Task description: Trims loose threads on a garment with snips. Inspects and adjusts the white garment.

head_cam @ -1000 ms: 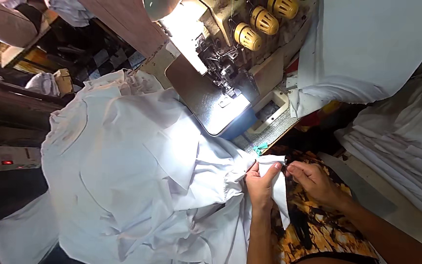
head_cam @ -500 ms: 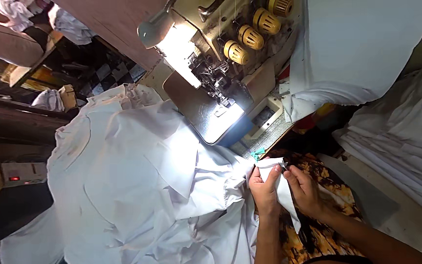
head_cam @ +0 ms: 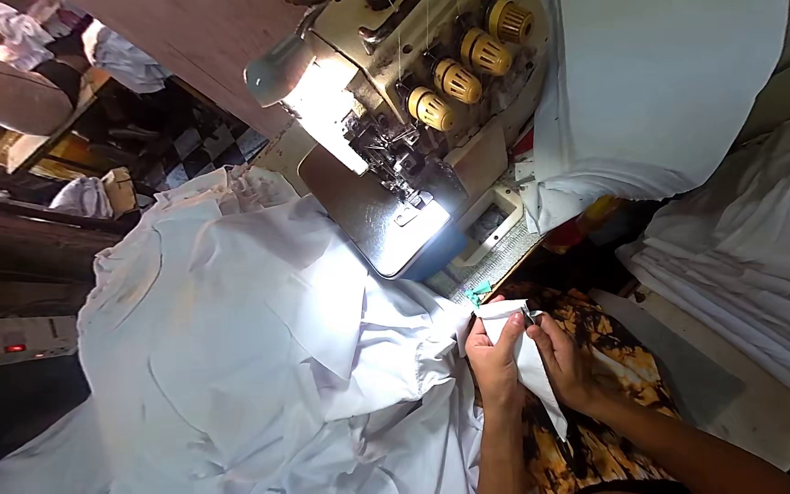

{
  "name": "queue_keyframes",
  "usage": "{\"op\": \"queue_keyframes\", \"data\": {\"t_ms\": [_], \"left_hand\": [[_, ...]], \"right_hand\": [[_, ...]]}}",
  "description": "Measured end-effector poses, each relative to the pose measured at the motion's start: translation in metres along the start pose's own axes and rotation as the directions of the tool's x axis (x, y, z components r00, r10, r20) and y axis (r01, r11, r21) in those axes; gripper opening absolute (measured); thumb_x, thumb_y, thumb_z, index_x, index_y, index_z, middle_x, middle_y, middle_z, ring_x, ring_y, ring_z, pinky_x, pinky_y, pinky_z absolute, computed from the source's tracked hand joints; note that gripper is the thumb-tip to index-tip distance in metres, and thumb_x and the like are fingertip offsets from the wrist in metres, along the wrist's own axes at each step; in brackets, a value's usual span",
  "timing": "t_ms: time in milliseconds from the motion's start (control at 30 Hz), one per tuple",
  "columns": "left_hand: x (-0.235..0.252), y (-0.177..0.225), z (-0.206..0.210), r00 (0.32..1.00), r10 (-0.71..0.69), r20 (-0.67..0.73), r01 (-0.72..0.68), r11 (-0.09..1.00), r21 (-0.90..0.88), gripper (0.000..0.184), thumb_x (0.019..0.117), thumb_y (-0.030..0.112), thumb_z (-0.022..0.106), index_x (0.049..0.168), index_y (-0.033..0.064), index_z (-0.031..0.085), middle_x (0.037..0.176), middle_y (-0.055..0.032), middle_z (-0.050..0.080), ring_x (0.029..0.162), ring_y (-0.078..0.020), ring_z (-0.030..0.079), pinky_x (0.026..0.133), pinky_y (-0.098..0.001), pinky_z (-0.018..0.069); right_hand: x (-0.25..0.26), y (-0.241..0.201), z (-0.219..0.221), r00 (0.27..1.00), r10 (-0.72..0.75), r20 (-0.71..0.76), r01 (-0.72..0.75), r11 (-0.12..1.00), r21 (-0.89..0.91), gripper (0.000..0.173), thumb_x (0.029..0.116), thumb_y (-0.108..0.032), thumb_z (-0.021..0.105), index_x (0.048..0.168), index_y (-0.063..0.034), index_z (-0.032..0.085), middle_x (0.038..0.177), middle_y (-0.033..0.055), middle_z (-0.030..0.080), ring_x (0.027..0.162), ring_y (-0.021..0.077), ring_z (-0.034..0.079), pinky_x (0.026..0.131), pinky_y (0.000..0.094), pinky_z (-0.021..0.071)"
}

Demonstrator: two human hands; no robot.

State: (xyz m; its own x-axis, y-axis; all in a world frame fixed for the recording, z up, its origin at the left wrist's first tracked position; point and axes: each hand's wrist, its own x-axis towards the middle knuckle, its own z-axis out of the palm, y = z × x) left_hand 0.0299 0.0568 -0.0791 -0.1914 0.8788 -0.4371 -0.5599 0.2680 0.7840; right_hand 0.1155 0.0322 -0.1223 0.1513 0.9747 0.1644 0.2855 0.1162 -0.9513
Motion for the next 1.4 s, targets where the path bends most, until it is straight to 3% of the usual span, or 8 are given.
{"op": "queue_keyframes", "data": {"t_ms": [100,233,400,567,700,833,1033,1400], "left_hand": [[-0.001,0.0,0.001,1.0,0.019,-0.015,-0.019,1.0,0.01,0.033,0.0891,-0.01,0.063,0.122,-0.0096,0.061,0.097,-0.0099,0.076,0.084,-0.0119,0.075,0.076,-0.027,0.0627],[0.0,-0.002,0.001,0.999,0.043,-0.03,-0.042,0.999,0.029,0.031,0.0872,-0.011,0.064,0.118,-0.0088,0.062,0.095,-0.0102,0.075,0.083,-0.0121,0.074,0.075,-0.0271,0.0627],[0.001,-0.001,-0.002,0.999,0.045,-0.018,-0.044,0.998,0.043,0.031,0.0872,-0.011,0.065,0.118,-0.0095,0.061,0.094,-0.0107,0.075,0.081,-0.0121,0.074,0.075,-0.0274,0.0631],[0.002,0.001,-0.007,0.999,0.038,-0.015,-0.037,0.998,0.051,0.025,0.0899,-0.009,0.064,0.115,-0.0089,0.063,0.092,-0.0107,0.076,0.079,-0.0124,0.074,0.073,-0.0275,0.0632],[0.002,0.002,-0.006,0.999,0.04,-0.028,-0.039,0.998,0.052,0.026,0.0883,-0.011,0.065,0.115,-0.009,0.064,0.093,-0.0105,0.076,0.08,-0.0116,0.074,0.074,-0.0272,0.0632],[0.003,0.001,-0.007,0.996,0.059,-0.063,-0.055,0.997,0.062,0.018,0.0858,-0.012,0.067,0.103,-0.0084,0.065,0.082,-0.0112,0.074,0.07,-0.0128,0.073,0.068,-0.0283,0.0629],[0.003,0.004,-0.009,0.997,0.054,-0.055,-0.052,0.997,0.053,0.019,0.0873,-0.011,0.066,0.106,-0.0088,0.065,0.083,-0.0112,0.074,0.071,-0.0124,0.073,0.068,-0.0279,0.063],[0.002,0.008,-0.01,0.999,0.028,-0.025,-0.027,0.998,0.053,0.022,0.0874,-0.013,0.064,0.109,-0.0092,0.064,0.086,-0.011,0.075,0.073,-0.0117,0.073,0.07,-0.0267,0.0627]], "right_hand": [[0.0,0.001,-0.002,1.0,-0.007,0.009,0.007,1.0,-0.004,0.047,0.1107,-0.037,0.039,0.098,0.0023,0.063,0.075,0.0032,0.06,0.069,-0.0035,0.057,0.067,0.0119,0.0474],[-0.001,0.006,-0.005,1.0,-0.007,0.013,0.007,0.998,-0.055,0.046,0.1109,-0.037,0.039,0.089,-0.0016,0.059,0.065,0.0002,0.051,0.06,-0.0023,0.051,0.058,0.0131,0.0426],[-0.005,0.008,-0.017,0.995,0.031,0.1,-0.036,0.998,0.051,0.046,0.1109,-0.039,0.038,0.091,-0.0041,0.059,0.067,-0.0036,0.052,0.06,-0.0058,0.05,0.058,0.012,0.0438],[-0.012,0.013,-0.028,0.972,0.047,0.231,-0.078,0.989,0.127,0.046,0.1099,-0.046,0.039,0.096,-0.0074,0.06,0.064,-0.0073,0.044,0.053,-0.0062,0.041,0.05,0.0116,0.0381],[-0.006,0.01,-0.034,0.953,0.035,0.3,-0.068,0.993,0.1,0.048,0.1106,-0.045,0.036,0.097,-0.0057,0.061,0.064,-0.0064,0.046,0.054,-0.0057,0.045,0.052,0.0117,0.0407],[0.007,0.005,-0.039,0.939,0.05,0.339,-0.056,0.998,0.008,0.054,0.1111,-0.045,0.033,0.101,-0.0028,0.065,0.066,-0.0035,0.049,0.055,-0.0024,0.047,0.054,0.0155,0.0422],[0.018,0.002,-0.048,0.944,-0.053,0.326,0.103,0.985,-0.139,0.048,0.1104,-0.035,0.039,0.11,0.0005,0.071,0.085,0.0059,0.068,0.075,0.0054,0.063,0.073,0.0192,0.0523],[0.027,-0.001,-0.053,0.936,-0.129,0.328,0.192,0.967,-0.17,0.045,0.1089,-0.034,0.043,0.099,-0.002,0.074,0.077,0.0055,0.068,0.069,0.0031,0.06,0.066,0.016,0.0486]]}}
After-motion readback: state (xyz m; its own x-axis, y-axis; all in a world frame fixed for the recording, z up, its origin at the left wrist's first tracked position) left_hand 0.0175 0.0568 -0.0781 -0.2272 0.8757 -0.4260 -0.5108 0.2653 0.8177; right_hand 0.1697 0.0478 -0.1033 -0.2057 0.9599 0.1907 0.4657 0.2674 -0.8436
